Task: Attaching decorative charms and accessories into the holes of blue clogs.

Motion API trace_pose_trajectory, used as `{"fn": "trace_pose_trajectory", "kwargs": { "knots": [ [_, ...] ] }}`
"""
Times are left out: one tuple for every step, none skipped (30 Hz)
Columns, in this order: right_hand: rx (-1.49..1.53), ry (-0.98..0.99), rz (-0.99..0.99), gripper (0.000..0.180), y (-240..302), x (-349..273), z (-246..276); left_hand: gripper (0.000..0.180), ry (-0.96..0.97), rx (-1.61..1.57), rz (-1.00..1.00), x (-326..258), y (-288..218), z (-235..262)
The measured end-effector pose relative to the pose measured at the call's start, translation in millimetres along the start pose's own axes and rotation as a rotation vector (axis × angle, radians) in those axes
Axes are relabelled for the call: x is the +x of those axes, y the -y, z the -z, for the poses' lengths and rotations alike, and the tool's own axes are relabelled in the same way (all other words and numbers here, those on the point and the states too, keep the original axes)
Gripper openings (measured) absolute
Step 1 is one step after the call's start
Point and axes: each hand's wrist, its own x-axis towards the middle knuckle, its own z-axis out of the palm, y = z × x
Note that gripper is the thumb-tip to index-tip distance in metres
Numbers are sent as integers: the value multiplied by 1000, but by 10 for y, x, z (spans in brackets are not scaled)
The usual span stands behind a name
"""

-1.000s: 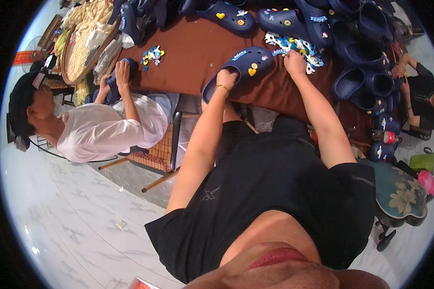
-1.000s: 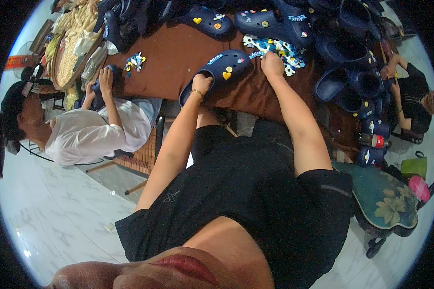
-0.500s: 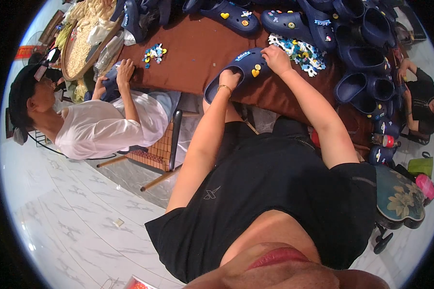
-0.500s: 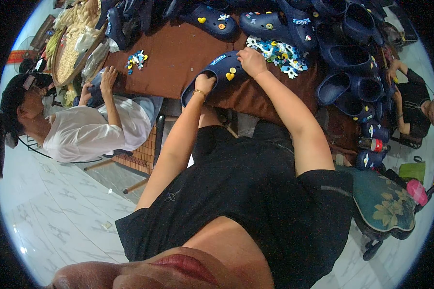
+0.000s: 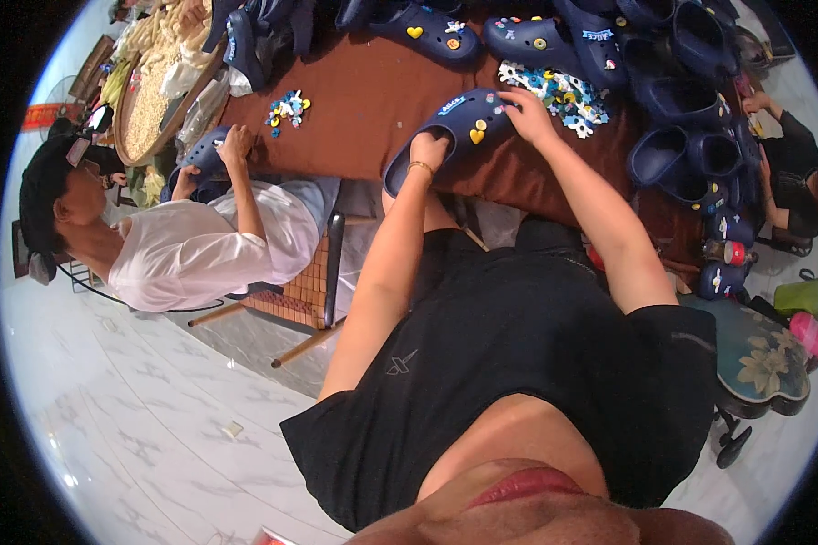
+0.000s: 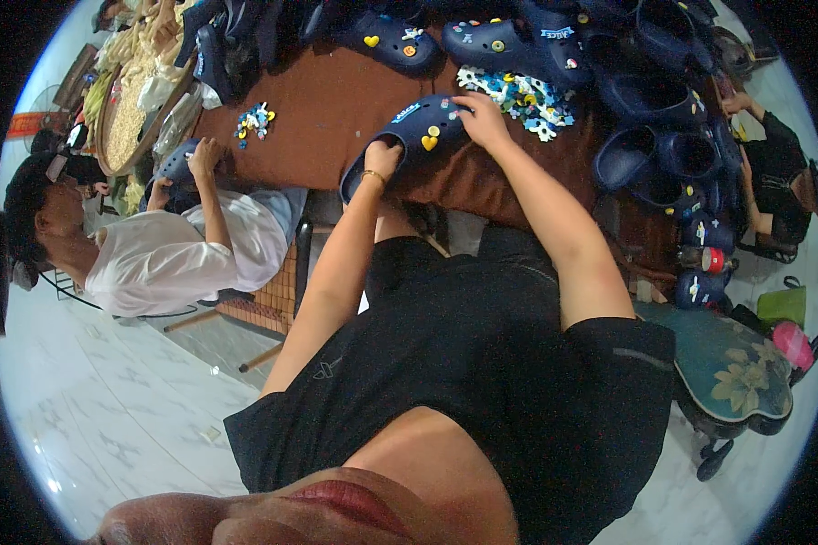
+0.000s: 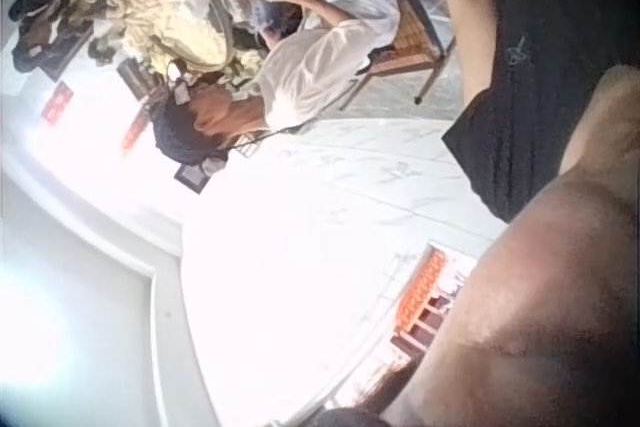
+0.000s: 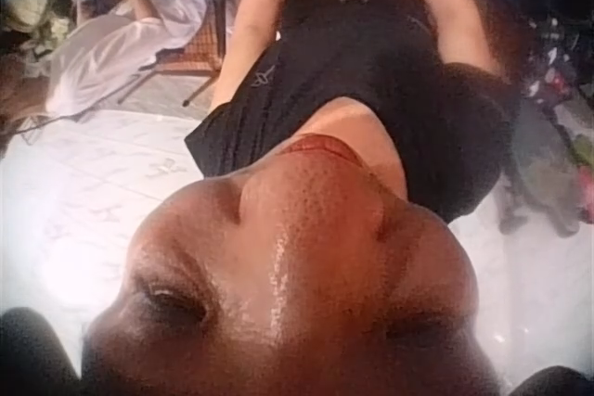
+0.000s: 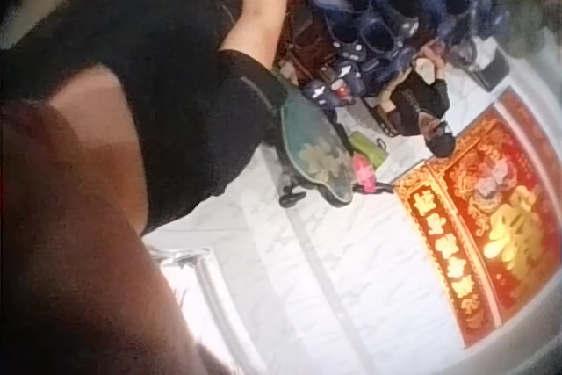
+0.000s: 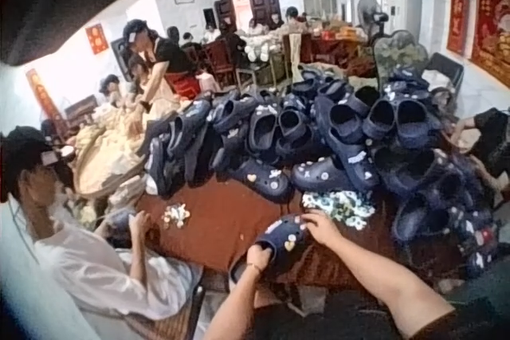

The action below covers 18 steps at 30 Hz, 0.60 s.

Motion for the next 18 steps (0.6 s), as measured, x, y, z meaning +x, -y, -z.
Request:
{"fn": "trace_pose_trajectory", "kwargs": {
  "knots": [
    [112, -203, -3, 24, -4, -97, 10, 32, -7, 13, 8, 12, 16, -6],
    [187, -153, -223, 23, 111, -255, 127, 32, -10, 26, 14, 11, 51, -30],
    [222, -223, -328, 22, 88, -400, 73, 32, -8, 29, -1, 6, 87, -48],
    [324, -258, -372, 22, 122, -550, 79, 31, -68, -60, -64, 7, 114, -74],
    [340, -234, -324, 22, 98, -681, 39, 31, -124, -150, -132, 16, 120, -87],
    [431, -80, -402, 20, 193, -793, 17, 32, -56, -81, -53, 34, 201, -53],
    [448, -15, -360, 22, 303, -912, -4, 32, 16, -8, 18, 32, 220, -42],
    [437, 68, -321, 24, 372, -1005, 13, 33, 43, -113, 46, -32, 95, -89],
    [512, 178, -370, 30, 449, -1083, 38, 34, 75, -214, 75, -119, -83, -94],
    [533, 258, -414, 42, 541, -1150, 50, 35, 70, -358, 96, -212, -294, -117],
    [563, 354, -462, 57, 592, -1189, 36, 37, 63, -504, 128, -310, -503, -162],
    [523, 396, -389, 68, 613, -1220, 45, 40, 62, -640, 142, -361, -695, -207],
    [500, 415, -385, 71, 845, -1205, 186, 41, 76, -768, 114, -404, -749, -236],
    [509, 311, -382, 70, 1010, -1217, 294, 42, 84, -783, 80, -488, -930, -258],
    [517, 203, -381, 68, 1105, -1224, 357, 42, 97, -795, 45, -571, -1125, -264],
    [828, -42, -281, 64, 988, -1259, 151, 43, 172, -628, 36, -602, -1202, -297],
    [822, -59, -284, 64, 913, -1254, 168, 41, 228, -677, -70, -703, -1371, -285],
    [681, -106, -413, 60, 809, -1248, 212, 41, 306, -712, -255, -787, -1497, -287]
  ]
}}
